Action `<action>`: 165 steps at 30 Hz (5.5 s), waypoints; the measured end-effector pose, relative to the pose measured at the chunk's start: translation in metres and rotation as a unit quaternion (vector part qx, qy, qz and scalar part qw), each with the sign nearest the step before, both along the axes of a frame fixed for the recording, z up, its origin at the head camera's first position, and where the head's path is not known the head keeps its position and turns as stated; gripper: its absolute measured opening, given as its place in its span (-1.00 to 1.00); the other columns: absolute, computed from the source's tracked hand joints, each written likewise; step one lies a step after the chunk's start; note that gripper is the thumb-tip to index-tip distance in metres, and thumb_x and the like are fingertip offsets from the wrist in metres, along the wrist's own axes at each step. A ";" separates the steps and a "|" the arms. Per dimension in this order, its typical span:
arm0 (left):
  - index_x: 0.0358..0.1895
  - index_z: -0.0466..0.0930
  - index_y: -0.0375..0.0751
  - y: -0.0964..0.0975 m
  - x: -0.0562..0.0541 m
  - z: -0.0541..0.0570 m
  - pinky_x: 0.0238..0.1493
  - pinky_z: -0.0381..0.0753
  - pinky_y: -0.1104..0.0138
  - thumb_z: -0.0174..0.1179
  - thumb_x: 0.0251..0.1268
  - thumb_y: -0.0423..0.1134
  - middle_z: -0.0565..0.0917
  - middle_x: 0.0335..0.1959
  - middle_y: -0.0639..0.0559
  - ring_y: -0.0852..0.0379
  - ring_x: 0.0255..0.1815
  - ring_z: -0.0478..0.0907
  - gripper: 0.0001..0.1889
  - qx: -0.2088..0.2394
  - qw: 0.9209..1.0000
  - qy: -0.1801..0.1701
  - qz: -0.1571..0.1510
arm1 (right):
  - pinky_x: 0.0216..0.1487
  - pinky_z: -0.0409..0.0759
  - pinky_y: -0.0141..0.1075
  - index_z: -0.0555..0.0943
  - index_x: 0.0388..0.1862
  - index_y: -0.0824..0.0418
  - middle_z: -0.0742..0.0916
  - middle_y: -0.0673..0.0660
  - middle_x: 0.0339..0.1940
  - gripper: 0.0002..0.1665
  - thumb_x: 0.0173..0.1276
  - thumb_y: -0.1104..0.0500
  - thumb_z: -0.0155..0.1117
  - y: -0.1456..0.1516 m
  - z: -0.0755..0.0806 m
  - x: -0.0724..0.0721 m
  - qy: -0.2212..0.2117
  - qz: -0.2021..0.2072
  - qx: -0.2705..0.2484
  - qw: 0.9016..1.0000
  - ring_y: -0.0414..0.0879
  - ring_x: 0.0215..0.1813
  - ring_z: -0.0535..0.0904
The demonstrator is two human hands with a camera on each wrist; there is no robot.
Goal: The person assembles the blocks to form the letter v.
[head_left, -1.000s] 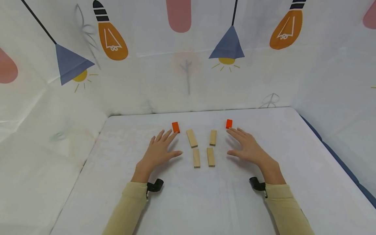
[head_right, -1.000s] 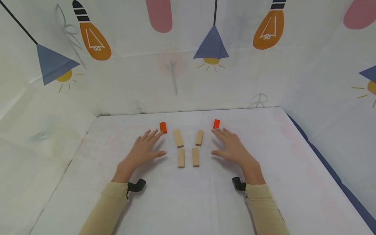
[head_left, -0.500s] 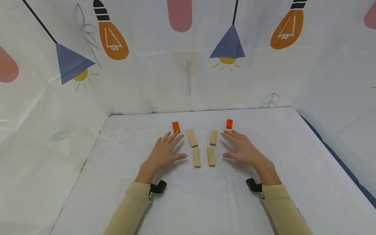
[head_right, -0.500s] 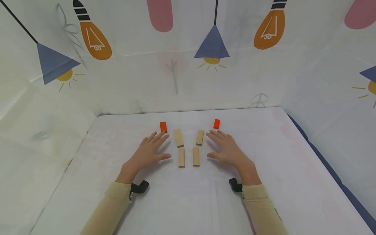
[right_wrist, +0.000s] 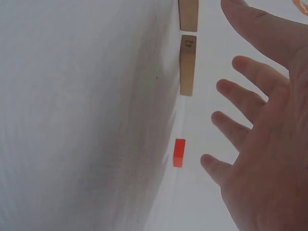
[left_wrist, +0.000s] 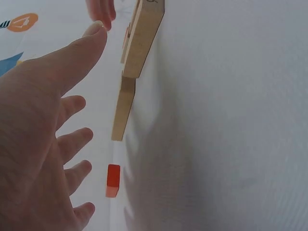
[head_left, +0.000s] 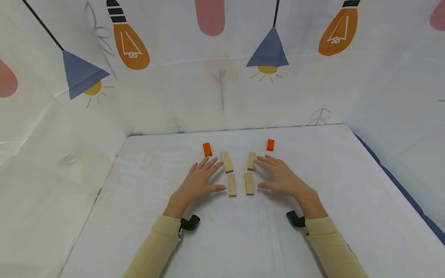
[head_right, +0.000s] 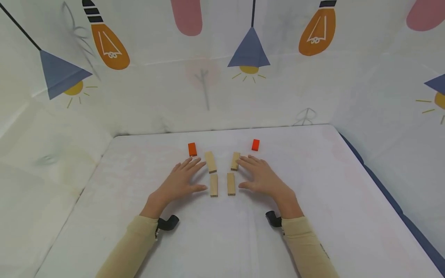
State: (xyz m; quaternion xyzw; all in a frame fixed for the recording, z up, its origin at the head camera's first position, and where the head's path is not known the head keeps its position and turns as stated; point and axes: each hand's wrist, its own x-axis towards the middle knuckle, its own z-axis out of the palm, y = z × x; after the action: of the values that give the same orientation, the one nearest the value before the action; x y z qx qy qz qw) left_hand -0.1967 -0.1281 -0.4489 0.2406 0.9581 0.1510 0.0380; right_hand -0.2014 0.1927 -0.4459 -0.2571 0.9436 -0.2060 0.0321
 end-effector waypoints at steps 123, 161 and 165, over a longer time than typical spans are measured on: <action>0.29 0.55 0.10 0.030 0.008 -0.007 0.43 0.40 0.17 0.43 0.08 0.19 0.54 0.35 0.19 0.13 0.42 0.42 -0.33 0.033 0.998 -0.024 -0.046 | 0.42 0.40 0.03 0.68 -0.10 0.02 0.62 0.05 0.31 -0.60 0.10 -0.04 0.56 -0.028 -0.005 0.004 -0.034 0.036 0.020 0.999 0.08 0.39 0.47; 0.14 0.63 0.06 0.037 0.011 -0.007 0.27 0.55 0.16 0.44 0.05 0.21 0.65 0.23 0.11 0.09 0.27 0.57 -0.41 0.016 0.998 0.040 -0.038 | 0.36 0.46 0.01 0.64 -0.28 0.01 0.67 0.05 0.16 -0.64 0.04 -0.07 0.59 -0.033 -0.008 0.003 -0.005 0.030 0.011 0.999 0.07 0.31 0.52; 0.13 0.63 0.06 0.038 0.012 -0.006 0.26 0.56 0.16 0.44 0.04 0.21 0.65 0.22 0.12 0.10 0.27 0.57 -0.42 0.013 0.998 0.045 -0.032 | 0.37 0.46 0.01 0.64 -0.26 0.01 0.67 0.06 0.17 -0.62 0.05 -0.09 0.58 -0.035 -0.008 0.004 -0.003 0.028 0.014 0.999 0.08 0.32 0.51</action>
State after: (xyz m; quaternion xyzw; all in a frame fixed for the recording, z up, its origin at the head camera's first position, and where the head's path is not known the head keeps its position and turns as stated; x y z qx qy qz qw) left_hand -0.1843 -0.0906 -0.4552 0.2785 0.9485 0.1510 -0.0032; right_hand -0.1977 0.1582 -0.4537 -0.2828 0.9386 -0.1928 0.0441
